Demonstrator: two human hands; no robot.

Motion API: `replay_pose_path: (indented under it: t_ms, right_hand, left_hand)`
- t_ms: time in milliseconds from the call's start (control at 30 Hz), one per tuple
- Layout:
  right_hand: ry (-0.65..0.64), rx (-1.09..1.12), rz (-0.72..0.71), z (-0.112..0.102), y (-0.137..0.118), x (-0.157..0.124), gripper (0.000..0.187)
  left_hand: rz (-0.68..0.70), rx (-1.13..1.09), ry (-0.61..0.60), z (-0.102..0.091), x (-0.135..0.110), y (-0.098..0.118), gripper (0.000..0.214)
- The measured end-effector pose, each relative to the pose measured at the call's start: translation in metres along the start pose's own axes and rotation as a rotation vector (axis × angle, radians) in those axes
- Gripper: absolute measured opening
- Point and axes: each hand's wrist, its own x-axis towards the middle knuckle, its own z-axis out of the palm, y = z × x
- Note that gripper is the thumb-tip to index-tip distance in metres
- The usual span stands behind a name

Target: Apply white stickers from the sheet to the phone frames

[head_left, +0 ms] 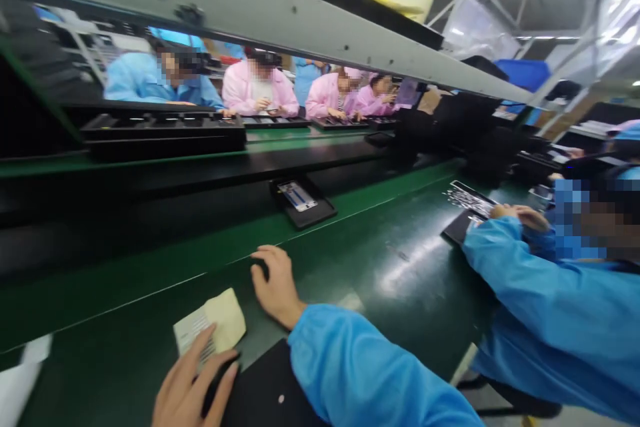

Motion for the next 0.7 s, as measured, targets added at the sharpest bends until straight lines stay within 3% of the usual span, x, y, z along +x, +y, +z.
replay_pose_path:
  t_ms: [133, 233, 400, 533, 700]
  right_hand:
    - [0.06, -0.07, 0.02, -0.019, 0.029, 0.027, 0.028]
    - [0.066, -0.157, 0.039, -0.032, 0.053, 0.063, 0.031]
    - [-0.039, -0.363, 0.106, -0.033, 0.083, 0.121, 0.037]
    - [-0.115, -0.517, 0.201, -0.02, 0.094, 0.134, 0.037]
    - [-0.099, -0.614, 0.306, -0.01, 0.101, 0.137, 0.04]
  left_hand:
    - [-0.065, 0.013, 0.029, -0.001, -0.003, 0.017, 0.028]
    - [-0.099, -0.014, 0.005, -0.008, -0.004, 0.029, 0.026]
    - [-0.155, -0.076, -0.014, -0.017, -0.004, 0.037, 0.023]
    - [-0.162, -0.133, -0.02, -0.02, -0.006, 0.041, 0.021]
    - [-0.171, -0.176, -0.044, -0.02, -0.008, 0.041, 0.021]
